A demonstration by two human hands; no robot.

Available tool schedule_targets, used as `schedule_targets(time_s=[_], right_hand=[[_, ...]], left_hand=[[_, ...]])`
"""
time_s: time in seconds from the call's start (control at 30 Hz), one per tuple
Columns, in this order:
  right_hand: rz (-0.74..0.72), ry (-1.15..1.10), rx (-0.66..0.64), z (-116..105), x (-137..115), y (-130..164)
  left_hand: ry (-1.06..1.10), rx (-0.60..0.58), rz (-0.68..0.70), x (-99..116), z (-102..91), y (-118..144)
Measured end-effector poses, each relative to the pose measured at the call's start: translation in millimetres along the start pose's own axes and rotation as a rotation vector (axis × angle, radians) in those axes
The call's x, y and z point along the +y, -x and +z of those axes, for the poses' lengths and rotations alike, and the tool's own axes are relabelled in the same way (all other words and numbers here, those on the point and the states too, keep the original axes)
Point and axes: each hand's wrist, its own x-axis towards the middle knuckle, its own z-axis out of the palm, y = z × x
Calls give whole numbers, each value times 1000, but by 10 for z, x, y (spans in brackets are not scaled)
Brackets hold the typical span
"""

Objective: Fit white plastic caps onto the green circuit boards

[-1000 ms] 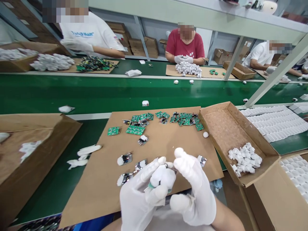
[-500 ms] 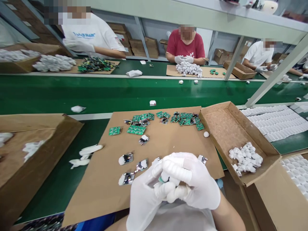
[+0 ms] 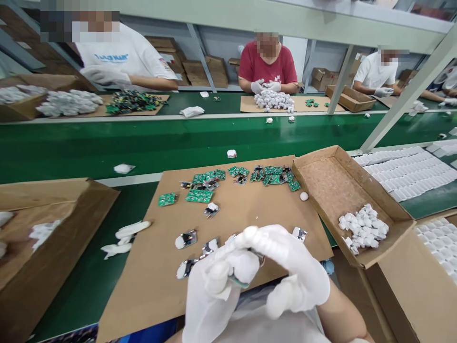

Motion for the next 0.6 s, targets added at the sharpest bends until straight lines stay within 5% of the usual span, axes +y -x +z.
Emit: schedule_targets(time_s=[0.17, 0.3, 0.6], right_hand=[[112, -112, 169, 32, -19, 27], [66, -16, 147, 134, -48, -64], [21, -242, 56, 146, 68, -86]], left_hand=[[98, -30, -74, -57, 33, -2], [148, -79, -96, -155, 19, 25], [187, -232, -114, -58, -11, -18]])
